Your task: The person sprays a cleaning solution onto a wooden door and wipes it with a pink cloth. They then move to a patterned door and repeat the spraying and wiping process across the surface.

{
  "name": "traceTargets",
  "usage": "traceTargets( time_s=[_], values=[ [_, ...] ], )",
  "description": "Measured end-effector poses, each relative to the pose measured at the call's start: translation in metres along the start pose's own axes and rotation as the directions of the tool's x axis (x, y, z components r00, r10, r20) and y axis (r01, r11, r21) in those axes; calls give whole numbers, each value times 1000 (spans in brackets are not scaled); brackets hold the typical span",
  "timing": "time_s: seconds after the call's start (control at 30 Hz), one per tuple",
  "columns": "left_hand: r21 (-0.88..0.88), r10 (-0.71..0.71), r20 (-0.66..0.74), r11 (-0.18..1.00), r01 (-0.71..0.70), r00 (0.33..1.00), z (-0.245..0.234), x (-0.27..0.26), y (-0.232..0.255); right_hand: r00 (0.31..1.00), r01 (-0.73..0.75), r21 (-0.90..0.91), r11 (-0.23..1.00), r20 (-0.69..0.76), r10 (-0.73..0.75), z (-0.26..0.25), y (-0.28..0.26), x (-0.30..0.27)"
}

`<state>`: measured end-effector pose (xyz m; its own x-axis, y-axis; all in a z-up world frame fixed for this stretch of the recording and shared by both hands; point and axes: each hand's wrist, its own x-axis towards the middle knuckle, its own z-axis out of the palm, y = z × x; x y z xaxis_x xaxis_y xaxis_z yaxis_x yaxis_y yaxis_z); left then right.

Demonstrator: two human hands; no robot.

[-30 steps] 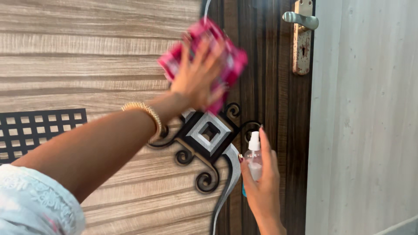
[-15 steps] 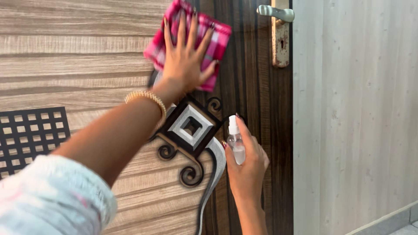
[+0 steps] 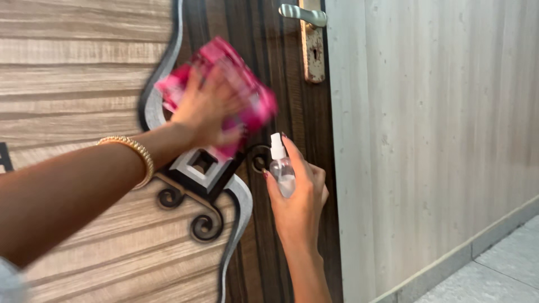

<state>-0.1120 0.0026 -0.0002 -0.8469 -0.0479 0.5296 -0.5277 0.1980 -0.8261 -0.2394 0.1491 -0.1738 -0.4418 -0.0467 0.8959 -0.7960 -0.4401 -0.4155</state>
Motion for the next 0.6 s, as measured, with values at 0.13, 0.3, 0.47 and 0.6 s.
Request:
traceTargets(
  time_s=[0.13, 0.3, 0.47, 0.6],
  values=[
    [36, 275, 185, 957, -286, 943, 2, 12, 11, 1000, -26, 31, 999, -10, 26, -6, 2, 2],
    [31, -176, -58, 984, 178, 983, 8, 22, 36, 998, -27, -18, 999, -63, 26, -16, 6, 10],
    [-4, 440, 102, 897, -442, 892, 16, 40, 72, 993, -97, -9, 995, -69, 96, -28, 20, 14],
    [-63, -141, -28, 988, 139, 990, 10, 54, 81, 984, -168, -40, 985, -65, 166, -36, 36, 12]
  ],
)
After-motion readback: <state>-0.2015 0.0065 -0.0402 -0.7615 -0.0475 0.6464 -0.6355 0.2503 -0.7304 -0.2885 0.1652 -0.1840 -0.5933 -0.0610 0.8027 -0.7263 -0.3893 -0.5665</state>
